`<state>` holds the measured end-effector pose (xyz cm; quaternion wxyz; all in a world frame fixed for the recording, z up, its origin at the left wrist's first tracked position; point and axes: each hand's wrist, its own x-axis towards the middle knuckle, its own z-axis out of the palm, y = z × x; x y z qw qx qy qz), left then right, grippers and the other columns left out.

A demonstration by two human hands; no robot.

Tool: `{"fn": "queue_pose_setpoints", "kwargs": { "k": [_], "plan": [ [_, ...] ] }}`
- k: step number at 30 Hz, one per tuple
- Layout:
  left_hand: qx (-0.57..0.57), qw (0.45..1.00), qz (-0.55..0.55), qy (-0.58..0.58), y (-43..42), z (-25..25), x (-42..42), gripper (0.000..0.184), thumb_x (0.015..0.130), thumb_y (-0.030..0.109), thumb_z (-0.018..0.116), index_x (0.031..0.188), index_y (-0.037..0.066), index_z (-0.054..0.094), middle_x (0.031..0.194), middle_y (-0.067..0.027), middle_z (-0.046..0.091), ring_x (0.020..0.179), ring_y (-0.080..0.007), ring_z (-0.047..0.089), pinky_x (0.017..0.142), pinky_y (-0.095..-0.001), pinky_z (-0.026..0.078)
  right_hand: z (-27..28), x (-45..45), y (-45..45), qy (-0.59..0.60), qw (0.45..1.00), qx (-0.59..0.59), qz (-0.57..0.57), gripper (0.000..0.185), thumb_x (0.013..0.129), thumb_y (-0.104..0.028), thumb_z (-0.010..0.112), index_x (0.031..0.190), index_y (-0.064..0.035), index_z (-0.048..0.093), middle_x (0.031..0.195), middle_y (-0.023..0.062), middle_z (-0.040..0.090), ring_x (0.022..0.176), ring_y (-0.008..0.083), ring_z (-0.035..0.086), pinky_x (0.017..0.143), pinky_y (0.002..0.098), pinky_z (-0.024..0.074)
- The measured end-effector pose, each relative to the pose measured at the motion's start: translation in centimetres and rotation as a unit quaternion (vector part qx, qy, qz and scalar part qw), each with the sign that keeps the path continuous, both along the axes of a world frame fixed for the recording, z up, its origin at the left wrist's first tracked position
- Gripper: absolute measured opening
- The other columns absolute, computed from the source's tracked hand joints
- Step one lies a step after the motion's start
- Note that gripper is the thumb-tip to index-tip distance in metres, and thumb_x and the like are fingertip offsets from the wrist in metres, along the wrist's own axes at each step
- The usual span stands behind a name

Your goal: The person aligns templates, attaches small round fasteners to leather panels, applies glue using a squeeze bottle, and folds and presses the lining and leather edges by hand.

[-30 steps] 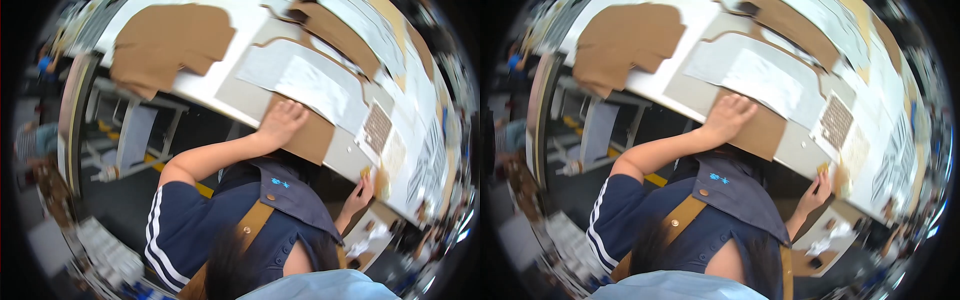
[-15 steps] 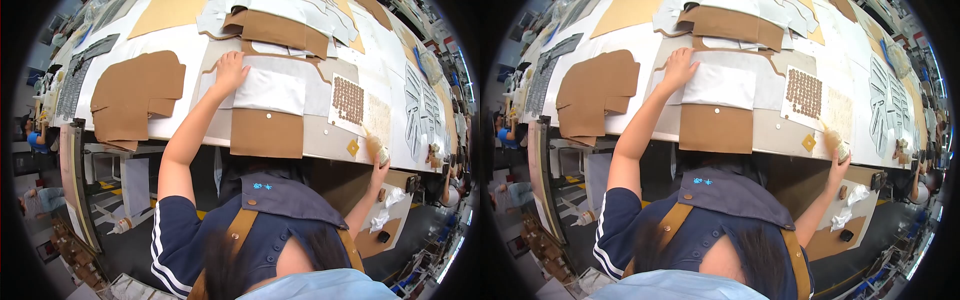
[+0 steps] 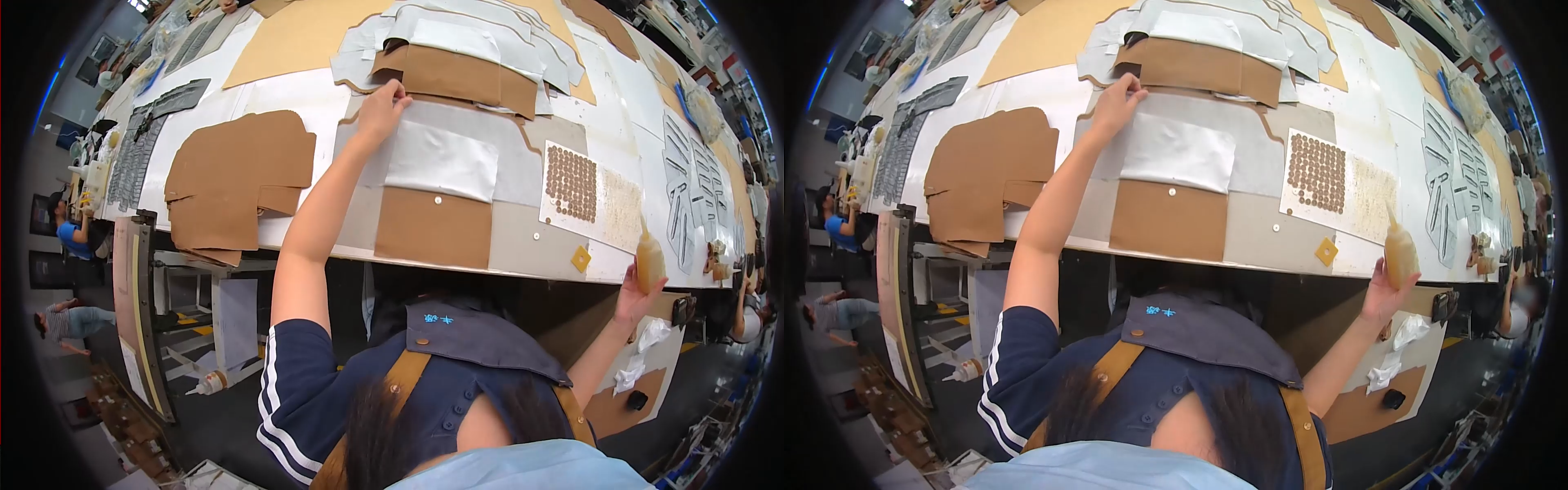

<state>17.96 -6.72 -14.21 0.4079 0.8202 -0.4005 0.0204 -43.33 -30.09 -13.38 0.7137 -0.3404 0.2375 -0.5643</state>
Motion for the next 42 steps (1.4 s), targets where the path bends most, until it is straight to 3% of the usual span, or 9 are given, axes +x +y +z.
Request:
{"fn": "queue_pose_setpoints", "kwargs": {
  "k": [4, 8, 11, 15, 22, 27, 30, 36, 42],
  "plan": [
    [-0.013, 0.991, 0.034, -0.128, -0.3, -2.4, 1.1, 0.021, 0.088, 0.023, 0.078, 0.098, 0.01, 0.064, 0.097, -0.0061, 0.069, 0.101, -0.0299, 0.062, 0.091, -0.0426, 0.047, 0.8, 5.0, 0.4, 0.019, 0.998, -0.028, 0.049, 0.072, 0.098, -0.044, 0.069, 0.147, 0.0026, 0.047, 0.141, 0.0184, 0.059, 0.128, 0.0295, 0.059, 0.108, 0.0432, 0.0497],
    [-0.009, 0.972, 0.088, -0.218, 1.5, -2.8, -0.6, 0.027, 0.087, 0.033, 0.079, 0.101, 0.014, 0.068, 0.111, -0.0083, 0.063, 0.115, -0.0307, 0.052, 0.1, -0.0464, 0.04, 4.6, 12.2, 3.9, 0.233, 0.95, -0.203, 0.047, 0.074, 0.091, -0.039, 0.079, 0.148, -0.0047, 0.047, 0.143, 0.0091, 0.055, 0.131, 0.0237, 0.055, 0.112, 0.0392, 0.0448],
    [0.138, 0.979, 0.082, -0.123, 4.4, -3.0, -1.7, 0.032, 0.087, 0.045, 0.077, 0.095, 0.014, 0.073, 0.111, -0.0098, 0.064, 0.116, -0.0313, 0.052, 0.1, -0.0483, 0.04, 6.1, 16.6, 5.5, 0.265, 0.922, -0.264, 0.097, 0.071, 0.089, -0.029, 0.082, 0.147, -0.0066, 0.048, 0.14, 0.0092, 0.054, 0.129, 0.0215, 0.054, 0.113, 0.0368, 0.0422],
    [0.144, 0.989, 0.005, -0.026, 6.9, -2.8, -3.0, 0.039, 0.08, 0.054, 0.08, 0.089, 0.017, 0.08, 0.107, -0.0075, 0.066, 0.114, -0.0326, 0.053, 0.103, -0.0503, 0.034, 7.5, 23.1, 8.6, 0.288, 0.897, -0.288, 0.171, 0.062, 0.087, -0.016, 0.082, 0.14, -0.0089, 0.051, 0.129, 0.0068, 0.059, 0.119, 0.0183, 0.059, 0.101, 0.0327, 0.0516],
    [0.071, 0.995, -0.051, -0.039, 6.9, -4.4, -2.4, 0.032, 0.084, 0.048, 0.077, 0.088, 0.016, 0.076, 0.102, -0.0004, 0.069, 0.107, -0.0234, 0.057, 0.101, -0.0442, 0.035, 5.0, 31.9, 12.2, 0.254, 0.885, -0.257, 0.293, 0.056, 0.09, -0.019, 0.081, 0.136, -0.0086, 0.051, 0.113, 0.0046, 0.063, 0.105, 0.0124, 0.064, 0.089, 0.0282, 0.0555],
    [-0.059, 0.995, -0.074, 0.023, 7.0, -3.2, -3.7, 0.027, 0.084, 0.034, 0.08, 0.09, 0.009, 0.072, 0.079, -0.0044, 0.071, 0.075, -0.0208, 0.064, 0.081, -0.0351, 0.047, 4.0, 34.7, 13.5, 0.265, 0.874, -0.246, 0.323, 0.053, 0.092, -0.02, 0.08, 0.134, -0.0069, 0.05, 0.113, 0.005, 0.063, 0.104, 0.0133, 0.064, 0.089, 0.0285, 0.0561],
    [-0.127, 0.976, -0.116, 0.133, 6.8, -3.4, -3.3, 0.024, 0.085, 0.03, 0.078, 0.093, 0.008, 0.072, 0.084, -0.0053, 0.075, 0.078, -0.0191, 0.069, 0.083, -0.0336, 0.048, 3.1, 35.7, 13.5, 0.274, 0.864, -0.261, 0.332, 0.053, 0.092, -0.02, 0.079, 0.134, -0.0068, 0.051, 0.114, 0.0056, 0.063, 0.106, 0.0136, 0.064, 0.091, 0.0292, 0.0556],
    [-0.082, 0.989, -0.109, 0.063, 6.5, -4.2, -2.9, 0.018, 0.088, 0.024, 0.075, 0.099, 0.01, 0.073, 0.085, -0.0016, 0.076, 0.08, -0.0166, 0.071, 0.09, -0.0325, 0.047, 2.9, 36.3, 13.9, 0.286, 0.853, -0.28, 0.335, 0.051, 0.092, -0.018, 0.079, 0.134, -0.0065, 0.052, 0.114, 0.0054, 0.063, 0.106, 0.0138, 0.063, 0.091, 0.0292, 0.0544],
    [-0.089, 0.991, -0.101, -0.002, 6.6, -4.3, -3.0, 0.017, 0.086, 0.021, 0.076, 0.099, 0.01, 0.074, 0.08, -0.0018, 0.075, 0.076, -0.0172, 0.071, 0.078, -0.0316, 0.053, 3.6, 36.2, 14.5, 0.306, 0.828, -0.327, 0.338, 0.052, 0.093, -0.02, 0.078, 0.137, -0.01, 0.052, 0.117, 0.0058, 0.062, 0.107, 0.0135, 0.061, 0.093, 0.0293, 0.0524]
  ]
}}
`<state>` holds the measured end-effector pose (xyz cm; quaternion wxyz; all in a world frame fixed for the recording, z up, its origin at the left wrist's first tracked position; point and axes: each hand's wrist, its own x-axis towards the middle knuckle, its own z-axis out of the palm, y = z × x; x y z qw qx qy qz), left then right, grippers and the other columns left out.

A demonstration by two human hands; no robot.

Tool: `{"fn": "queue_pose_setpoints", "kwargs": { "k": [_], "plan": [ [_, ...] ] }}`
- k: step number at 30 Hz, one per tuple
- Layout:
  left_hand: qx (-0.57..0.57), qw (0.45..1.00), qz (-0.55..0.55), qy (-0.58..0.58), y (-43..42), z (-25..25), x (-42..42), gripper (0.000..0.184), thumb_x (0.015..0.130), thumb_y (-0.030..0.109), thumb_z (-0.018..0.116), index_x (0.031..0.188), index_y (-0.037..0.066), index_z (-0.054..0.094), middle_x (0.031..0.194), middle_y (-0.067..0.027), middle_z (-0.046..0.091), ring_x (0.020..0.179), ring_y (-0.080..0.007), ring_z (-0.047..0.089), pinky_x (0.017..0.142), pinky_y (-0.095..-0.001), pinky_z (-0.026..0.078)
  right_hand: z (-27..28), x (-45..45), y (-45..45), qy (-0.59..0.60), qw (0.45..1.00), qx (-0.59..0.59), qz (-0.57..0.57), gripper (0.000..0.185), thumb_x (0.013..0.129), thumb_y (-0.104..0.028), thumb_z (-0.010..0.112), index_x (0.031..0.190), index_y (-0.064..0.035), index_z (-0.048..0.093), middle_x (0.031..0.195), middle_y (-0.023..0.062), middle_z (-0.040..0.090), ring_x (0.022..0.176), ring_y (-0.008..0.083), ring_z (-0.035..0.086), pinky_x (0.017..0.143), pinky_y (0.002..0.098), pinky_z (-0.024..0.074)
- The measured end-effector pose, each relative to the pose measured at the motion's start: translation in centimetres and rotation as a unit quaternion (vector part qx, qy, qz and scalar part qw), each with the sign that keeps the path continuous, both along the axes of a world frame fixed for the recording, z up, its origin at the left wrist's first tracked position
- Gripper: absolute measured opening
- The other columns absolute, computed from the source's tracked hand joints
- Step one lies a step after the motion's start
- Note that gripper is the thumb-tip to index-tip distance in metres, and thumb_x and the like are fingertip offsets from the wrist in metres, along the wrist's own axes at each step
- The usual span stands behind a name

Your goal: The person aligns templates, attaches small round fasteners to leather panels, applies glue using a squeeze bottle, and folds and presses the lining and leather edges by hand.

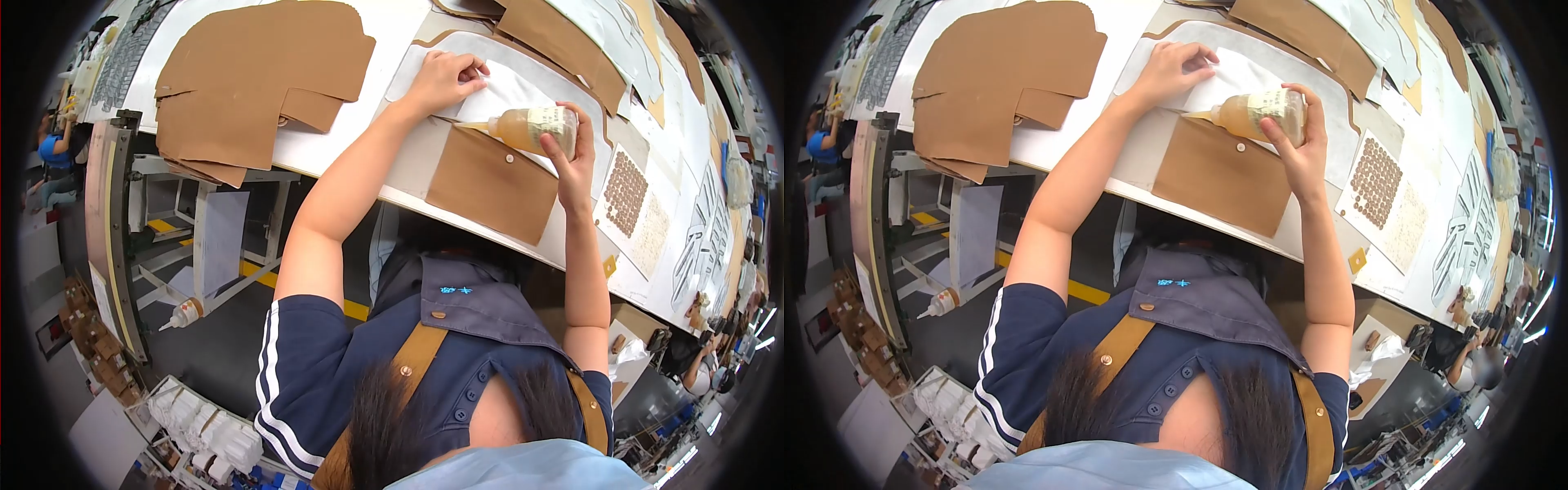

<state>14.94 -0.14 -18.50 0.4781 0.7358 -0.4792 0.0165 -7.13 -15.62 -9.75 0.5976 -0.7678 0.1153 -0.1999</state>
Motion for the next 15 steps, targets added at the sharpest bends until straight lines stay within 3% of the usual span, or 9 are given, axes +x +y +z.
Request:
{"fn": "queue_pose_setpoints", "kwargs": {
  "k": [3, 7, 9, 10, 12, 15],
  "plan": [
    [0.012, 0.997, -0.017, 0.081, -0.1, -0.3, 0.1, 0.013, 0.088, 0.024, 0.076, 0.097, 0.016, 0.074, 0.08, 0.0054, 0.073, 0.081, -0.0127, 0.066, 0.097, -0.0352, 0.037, -0.4, -0.7, -0.6, -0.014, 1.0, -0.022, -0.004, 0.056, 0.093, -0.025, 0.078, 0.14, -0.0112, 0.052, 0.12, 0.006, 0.061, 0.111, 0.0141, 0.059, 0.096, 0.0299, 0.0504],
    [0.014, 0.997, -0.01, 0.076, -0.3, -0.6, 0.2, 0.013, 0.087, 0.024, 0.077, 0.097, 0.015, 0.074, 0.079, 0.0046, 0.073, 0.08, -0.0123, 0.066, 0.096, -0.0351, 0.038, -1.2, -1.4, -1.9, -0.034, 0.998, -0.012, -0.042, 0.064, 0.093, -0.032, 0.079, 0.145, -0.0121, 0.048, 0.123, 0.0066, 0.06, 0.116, 0.0149, 0.057, 0.098, 0.0308, 0.0501],
    [0.018, 0.996, -0.014, 0.09, -0.3, -0.4, 0.2, 0.013, 0.087, 0.024, 0.077, 0.097, 0.015, 0.075, 0.079, 0.0044, 0.073, 0.08, -0.0121, 0.066, 0.096, -0.0349, 0.038, -1.0, -1.7, -1.4, -0.036, 0.991, 0.126, -0.042, 0.066, 0.092, -0.029, 0.08, 0.147, -0.0119, 0.046, 0.124, 0.0064, 0.06, 0.117, 0.0151, 0.058, 0.099, 0.0314, 0.0507],
    [0.015, 0.997, -0.01, 0.069, -0.3, -0.3, 0.1, 0.015, 0.087, 0.022, 0.077, 0.098, 0.013, 0.075, 0.079, 0.0017, 0.074, 0.078, -0.0135, 0.067, 0.089, -0.0333, 0.044, -0.9, -1.9, -1.2, -0.037, 0.979, 0.194, -0.042, 0.067, 0.092, -0.027, 0.08, 0.147, -0.0117, 0.045, 0.125, 0.0063, 0.061, 0.117, 0.0152, 0.058, 0.1, 0.0316, 0.0511],
    [0.008, 1.0, 0.0, 0.024, -0.2, -0.1, 0.1, 0.018, 0.086, 0.019, 0.077, 0.099, 0.008, 0.075, 0.079, -0.0036, 0.075, 0.073, -0.0163, 0.07, 0.077, -0.0301, 0.056, -1.7, -2.0, -1.7, -0.003, 0.98, 0.194, -0.041, 0.069, 0.092, -0.023, 0.08, 0.149, -0.0111, 0.043, 0.125, 0.0059, 0.061, 0.117, 0.0155, 0.06, 0.101, 0.0322, 0.0516],
    [0.006, 0.999, -0.006, 0.037, -0.2, 0.1, 0.0, 0.017, 0.087, 0.018, 0.077, 0.1, 0.007, 0.075, 0.079, -0.0039, 0.075, 0.074, -0.0163, 0.07, 0.078, -0.0298, 0.056, -1.0, -1.4, -0.9, 0.001, 0.986, 0.164, -0.033, 0.069, 0.091, -0.016, 0.08, 0.149, -0.0104, 0.043, 0.125, 0.0054, 0.062, 0.117, 0.016, 0.061, 0.101, 0.0323, 0.0519]
  ]
}}
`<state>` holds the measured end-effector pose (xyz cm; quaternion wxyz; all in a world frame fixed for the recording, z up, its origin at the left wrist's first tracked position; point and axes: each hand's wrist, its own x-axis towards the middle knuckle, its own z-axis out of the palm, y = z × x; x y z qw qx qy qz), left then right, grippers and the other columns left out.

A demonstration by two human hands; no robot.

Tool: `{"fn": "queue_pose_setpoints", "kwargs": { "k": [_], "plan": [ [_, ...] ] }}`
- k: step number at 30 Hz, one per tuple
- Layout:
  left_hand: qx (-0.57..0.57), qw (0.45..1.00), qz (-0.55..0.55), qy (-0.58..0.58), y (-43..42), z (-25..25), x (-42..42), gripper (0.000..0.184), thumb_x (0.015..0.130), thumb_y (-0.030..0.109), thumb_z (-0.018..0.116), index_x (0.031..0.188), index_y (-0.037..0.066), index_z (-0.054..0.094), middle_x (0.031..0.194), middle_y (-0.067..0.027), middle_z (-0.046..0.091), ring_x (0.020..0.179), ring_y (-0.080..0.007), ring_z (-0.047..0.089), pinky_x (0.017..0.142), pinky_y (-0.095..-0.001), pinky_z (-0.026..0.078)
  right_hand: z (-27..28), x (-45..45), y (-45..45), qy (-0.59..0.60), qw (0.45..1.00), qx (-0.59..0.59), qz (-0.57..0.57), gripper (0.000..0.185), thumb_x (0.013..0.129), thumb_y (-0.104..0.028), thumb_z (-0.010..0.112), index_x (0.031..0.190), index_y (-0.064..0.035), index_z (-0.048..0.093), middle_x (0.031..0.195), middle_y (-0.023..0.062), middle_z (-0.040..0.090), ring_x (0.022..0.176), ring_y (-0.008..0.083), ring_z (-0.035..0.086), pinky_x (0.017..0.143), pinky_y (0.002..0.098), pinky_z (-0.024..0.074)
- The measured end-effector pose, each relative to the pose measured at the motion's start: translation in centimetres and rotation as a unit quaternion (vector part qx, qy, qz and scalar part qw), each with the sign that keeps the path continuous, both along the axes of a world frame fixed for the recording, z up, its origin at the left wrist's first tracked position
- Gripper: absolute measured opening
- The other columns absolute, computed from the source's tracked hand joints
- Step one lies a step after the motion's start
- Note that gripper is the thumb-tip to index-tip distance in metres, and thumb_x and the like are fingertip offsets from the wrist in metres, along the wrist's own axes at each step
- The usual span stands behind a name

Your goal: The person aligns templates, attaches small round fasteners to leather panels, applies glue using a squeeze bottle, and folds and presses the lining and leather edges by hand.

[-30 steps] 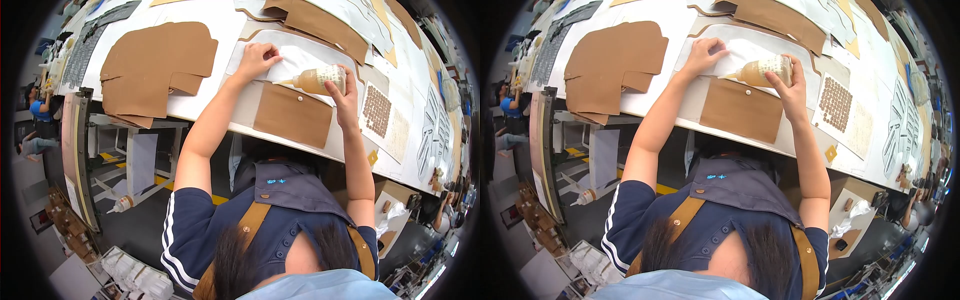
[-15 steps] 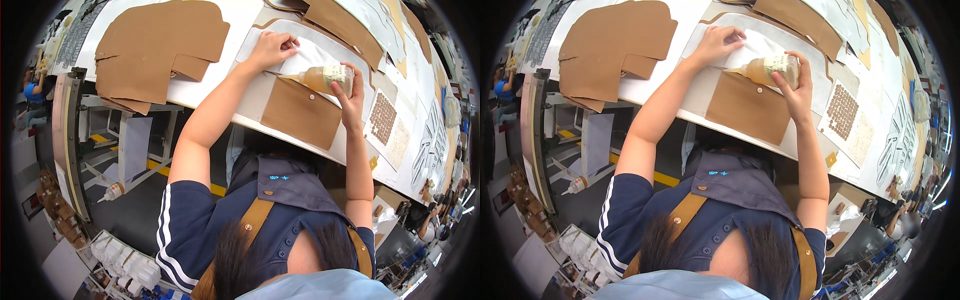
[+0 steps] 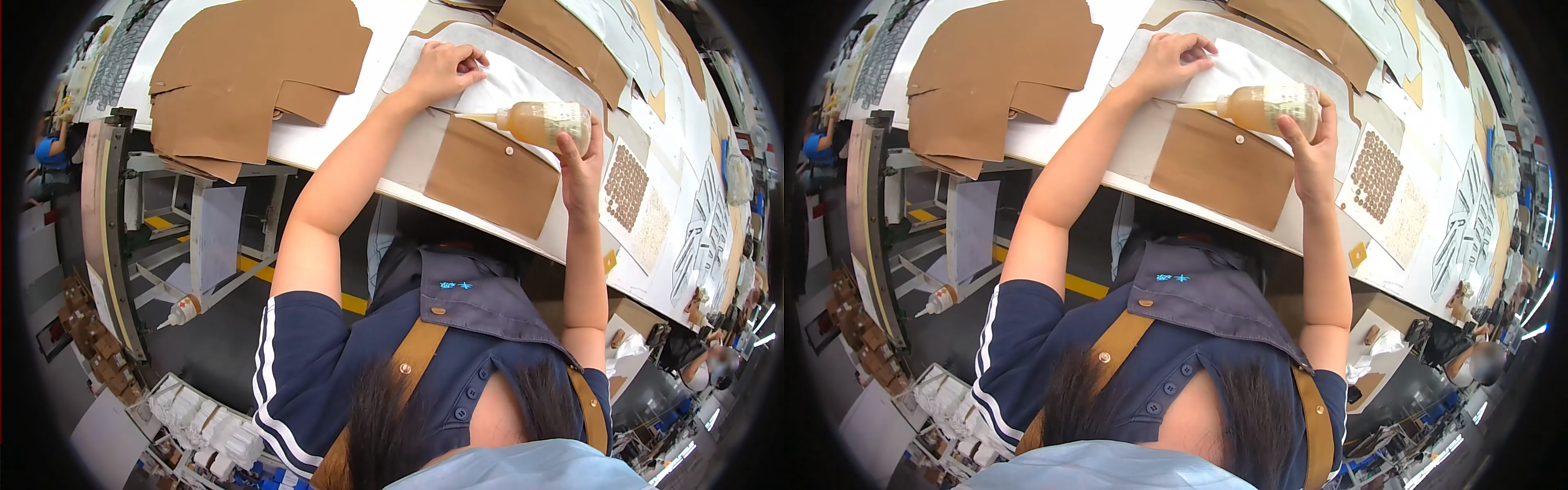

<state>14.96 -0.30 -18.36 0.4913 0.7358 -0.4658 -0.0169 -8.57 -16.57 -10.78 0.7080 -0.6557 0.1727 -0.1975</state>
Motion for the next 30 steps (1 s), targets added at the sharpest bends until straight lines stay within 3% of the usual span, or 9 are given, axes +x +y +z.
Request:
{"fn": "queue_pose_setpoints", "kwargs": {
  "k": [10, 18, 30],
  "plan": [
    [0.008, 1.0, 0.007, -0.01, -0.06, -0.03, -0.02, 0.017, 0.087, 0.019, 0.076, 0.101, 0.008, 0.075, 0.081, -0.0033, 0.075, 0.075, -0.0155, 0.069, 0.077, -0.0298, 0.056, 0.4, 0.7, 1.16, -0.022, 0.998, -0.043, 0.027, 0.066, 0.093, -0.004, 0.073, 0.151, -0.0122, 0.042, 0.123, 0.0059, 0.061, 0.117, 0.0162, 0.06, 0.102, 0.0334, 0.0522],
    [0.011, 1.0, 0.002, -0.027, 0.12, -0.03, 0.1, 0.018, 0.086, 0.02, 0.076, 0.1, 0.009, 0.075, 0.079, -0.001, 0.074, 0.073, -0.0142, 0.067, 0.077, -0.0296, 0.054, 0.4, 0.67, 1.02, -0.023, 0.999, -0.043, 0.022, 0.066, 0.093, -0.004, 0.072, 0.151, -0.0121, 0.042, 0.122, 0.0067, 0.061, 0.117, 0.0168, 0.061, 0.102, 0.0335, 0.0529],
    [0.002, 1.0, 0.004, -0.011, 0.04, 0.1, 0.01, 0.019, 0.086, 0.019, 0.076, 0.101, 0.007, 0.076, 0.079, -0.0048, 0.075, 0.073, -0.017, 0.069, 0.074, -0.0304, 0.056, -0.09, 0.87, 1.09, -0.033, 0.996, -0.079, 0.031, 0.066, 0.093, -0.004, 0.073, 0.151, -0.0112, 0.042, 0.122, 0.0066, 0.062, 0.115, 0.0158, 0.06, 0.1, 0.0321, 0.0515]
  ]
}}
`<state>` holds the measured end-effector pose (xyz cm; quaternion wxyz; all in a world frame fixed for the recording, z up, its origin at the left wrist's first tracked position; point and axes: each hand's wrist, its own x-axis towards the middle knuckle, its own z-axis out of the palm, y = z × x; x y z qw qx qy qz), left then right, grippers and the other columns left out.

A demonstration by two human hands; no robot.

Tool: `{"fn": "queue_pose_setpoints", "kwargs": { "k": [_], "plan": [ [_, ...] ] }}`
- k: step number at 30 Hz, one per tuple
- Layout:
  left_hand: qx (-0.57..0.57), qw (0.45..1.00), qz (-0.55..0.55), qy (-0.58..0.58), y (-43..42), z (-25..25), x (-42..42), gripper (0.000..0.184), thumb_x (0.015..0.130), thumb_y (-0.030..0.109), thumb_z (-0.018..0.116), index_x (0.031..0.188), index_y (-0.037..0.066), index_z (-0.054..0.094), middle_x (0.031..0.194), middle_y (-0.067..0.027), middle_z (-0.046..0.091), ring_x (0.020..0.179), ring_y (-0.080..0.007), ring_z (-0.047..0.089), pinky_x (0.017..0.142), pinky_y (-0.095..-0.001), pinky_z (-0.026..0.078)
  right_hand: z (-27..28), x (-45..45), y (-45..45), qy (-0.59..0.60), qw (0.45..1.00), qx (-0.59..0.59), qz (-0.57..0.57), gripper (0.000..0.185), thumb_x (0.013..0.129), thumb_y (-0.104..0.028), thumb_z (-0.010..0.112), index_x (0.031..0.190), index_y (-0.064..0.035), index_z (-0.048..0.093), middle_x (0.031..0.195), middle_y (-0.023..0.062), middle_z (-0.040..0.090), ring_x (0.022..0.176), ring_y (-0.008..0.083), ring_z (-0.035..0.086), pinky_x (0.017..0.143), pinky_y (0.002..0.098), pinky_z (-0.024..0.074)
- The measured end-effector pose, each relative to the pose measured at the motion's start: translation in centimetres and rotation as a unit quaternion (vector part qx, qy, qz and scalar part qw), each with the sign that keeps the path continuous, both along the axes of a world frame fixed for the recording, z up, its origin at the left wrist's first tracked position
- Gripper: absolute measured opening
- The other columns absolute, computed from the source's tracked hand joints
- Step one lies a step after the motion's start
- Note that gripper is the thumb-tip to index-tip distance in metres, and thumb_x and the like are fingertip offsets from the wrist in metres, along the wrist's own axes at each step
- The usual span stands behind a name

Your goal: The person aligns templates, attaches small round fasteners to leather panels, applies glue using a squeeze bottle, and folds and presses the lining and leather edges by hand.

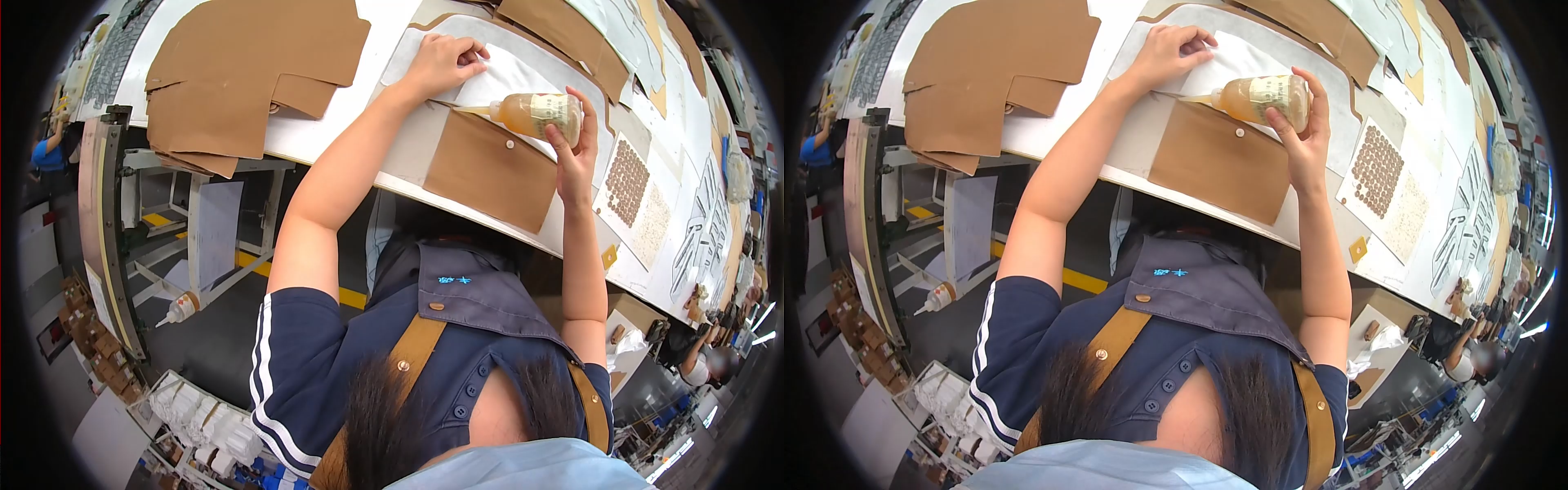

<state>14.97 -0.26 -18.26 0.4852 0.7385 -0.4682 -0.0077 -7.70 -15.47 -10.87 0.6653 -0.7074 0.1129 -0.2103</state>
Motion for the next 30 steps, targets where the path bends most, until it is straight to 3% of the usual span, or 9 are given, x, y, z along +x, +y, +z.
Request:
{"fn": "queue_pose_setpoints", "kwargs": {
  "k": [9, 12, 15, 18, 30],
  "plan": [
    [-0.005, 1.0, -0.001, 0.002, -0.05, -0.16, 0.05, 0.018, 0.087, 0.018, 0.076, 0.101, 0.006, 0.076, 0.078, -0.0051, 0.075, 0.072, -0.0168, 0.068, 0.073, -0.0297, 0.055, -0.03, 0.07, 0.24, -0.009, 1.0, -0.024, 0.006, 0.065, 0.092, -0.002, 0.072, 0.15, -0.0104, 0.043, 0.122, 0.0073, 0.062, 0.116, 0.0164, 0.06, 0.101, 0.0326, 0.0502],
    [0.001, 0.999, -0.004, 0.038, -0.19, -0.57, 0.18, 0.016, 0.087, 0.025, 0.077, 0.097, 0.013, 0.076, 0.079, 0.0018, 0.075, 0.077, -0.0136, 0.068, 0.088, -0.0343, 0.043, 0.03, 0.02, 0.28, -0.01, 0.999, -0.031, 0.005, 0.065, 0.092, -0.001, 0.071, 0.15, -0.0103, 0.043, 0.123, 0.0077, 0.062, 0.116, 0.0168, 0.06, 0.101, 0.0328, 0.0503],
    [0.0, 0.999, -0.007, 0.037, -0.23, -0.72, 0.32, 0.016, 0.087, 0.026, 0.077, 0.097, 0.014, 0.076, 0.079, 0.0026, 0.075, 0.077, -0.0133, 0.068, 0.088, -0.035, 0.043, 0.0, 0.03, 0.25, -0.012, 0.999, -0.039, 0.008, 0.065, 0.092, -0.001, 0.071, 0.15, -0.0103, 0.043, 0.124, 0.0081, 0.061, 0.117, 0.0175, 0.06, 0.102, 0.0333, 0.0507],
    [-0.001, 1.0, -0.002, 0.001, -0.09, -0.28, 0.15, 0.019, 0.087, 0.017, 0.076, 0.101, 0.006, 0.076, 0.078, -0.0044, 0.075, 0.072, -0.0149, 0.068, 0.073, -0.0284, 0.055, -0.03, 0.05, 0.31, -0.013, 0.999, -0.043, 0.008, 0.065, 0.092, 0.0, 0.071, 0.15, -0.0103, 0.043, 0.125, 0.0082, 0.061, 0.118, 0.0181, 0.06, 0.102, 0.0339, 0.0513],
    [0.003, 1.0, 0.001, 0.005, -0.18, -0.33, 0.13, 0.018, 0.087, 0.017, 0.076, 0.101, 0.006, 0.076, 0.078, -0.0039, 0.075, 0.073, -0.0142, 0.068, 0.076, -0.0279, 0.056, 0.5, -0.57, 0.38, 0.005, 0.998, -0.045, 0.044, 0.064, 0.091, -0.001, 0.072, 0.149, -0.0106, 0.046, 0.123, 0.0066, 0.062, 0.115, 0.0156, 0.062, 0.1, 0.0318, 0.0527]
  ]
}}
